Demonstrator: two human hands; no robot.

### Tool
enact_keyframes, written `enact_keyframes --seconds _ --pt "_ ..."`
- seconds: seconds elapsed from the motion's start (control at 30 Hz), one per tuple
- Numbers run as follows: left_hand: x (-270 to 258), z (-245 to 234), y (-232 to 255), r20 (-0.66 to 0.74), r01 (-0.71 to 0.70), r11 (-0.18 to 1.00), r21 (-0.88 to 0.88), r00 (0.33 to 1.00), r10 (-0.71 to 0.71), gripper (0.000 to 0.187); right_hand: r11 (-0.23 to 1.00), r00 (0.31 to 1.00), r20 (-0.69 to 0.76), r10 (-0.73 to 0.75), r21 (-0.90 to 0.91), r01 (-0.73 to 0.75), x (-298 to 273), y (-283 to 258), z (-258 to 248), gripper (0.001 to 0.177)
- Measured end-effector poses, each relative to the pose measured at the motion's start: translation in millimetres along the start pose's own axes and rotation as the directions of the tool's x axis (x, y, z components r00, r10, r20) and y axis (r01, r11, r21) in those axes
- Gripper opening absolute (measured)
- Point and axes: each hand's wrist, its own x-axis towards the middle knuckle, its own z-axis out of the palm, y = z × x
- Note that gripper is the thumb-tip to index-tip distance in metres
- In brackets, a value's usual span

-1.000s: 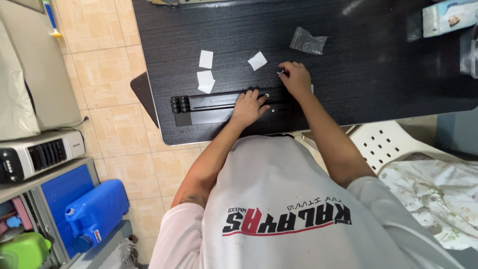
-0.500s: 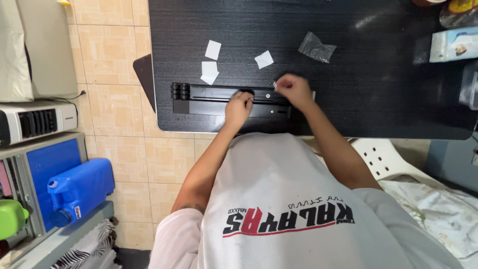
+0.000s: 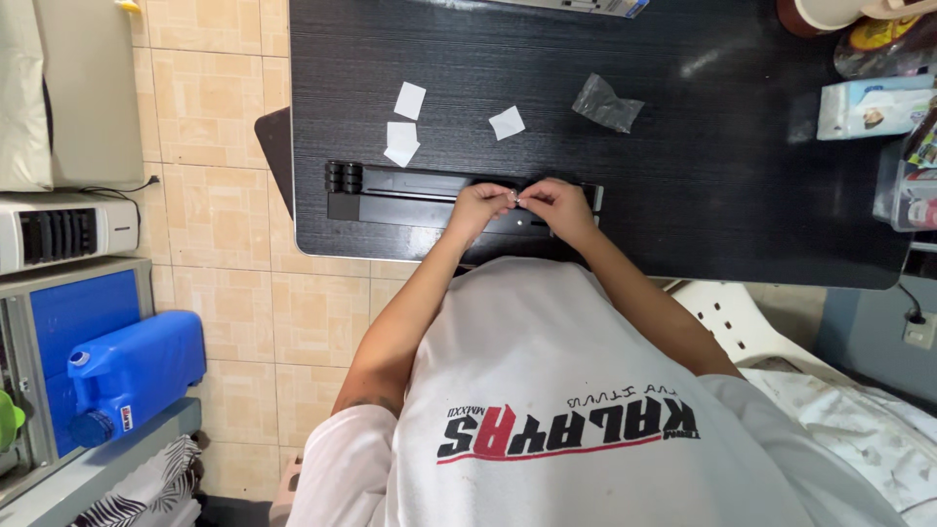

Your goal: The person assembles black metal components by hand, inserting small silver fasteners and white adhesive squares into pre-drilled holes on a black desk.

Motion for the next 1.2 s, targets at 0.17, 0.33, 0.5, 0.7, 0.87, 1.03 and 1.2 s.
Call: enact_keyframes --seconds 0.17,0.33,0.5,0.7,0.87,1.03,1.2 --pt "-17 3 36 -0.035 -0.360 0.406 0.840 0.710 0.703 0.015 0.835 0.949 -0.070 -0.307 -0.499 0.233 6 -3 -18 0.006" --pt "20 -1 40 0.325 -0.446 0.064 0.893 0.735 0.595 0.019 0.823 0.928 -0.133 -0.348 -0.517 0.234 2 8 -12 0.003" --pt "57 -3 23 0.454 -0.451 -0.104 0.887 0.806 0.380 0.022 0.864 0.942 -0.085 -0.326 -0.432 0.260 -12 11 -9 0.003" --pt "57 -1 40 0.482 -0.481 -0.062 0.874 0.846 0.230 0.030 0.763 0.936 -0.101 -0.336 -0.612 0.208 -17 -2 -1 0.005" --pt "54 -2 51 0.496 -0.502 -0.076 0.862 0.801 0.335 0.027 0.968 0.938 -0.315 0.143 -0.152 -0.198 -37 4 -10 0.012" --pt "-3 -19 69 0.457 -0.513 0.051 0.857 0.801 0.386 0.021 0.956 0.948 -0.314 -0.050 -0.291 -0.046 -67 27 -23 0.008" --pt "-70 -72 69 0.501 -0.559 0.003 0.829 0.746 0.438 0.076 0.880 0.963 -0.123 -0.239 -0.446 0.162 -70 27 -20 0.005"
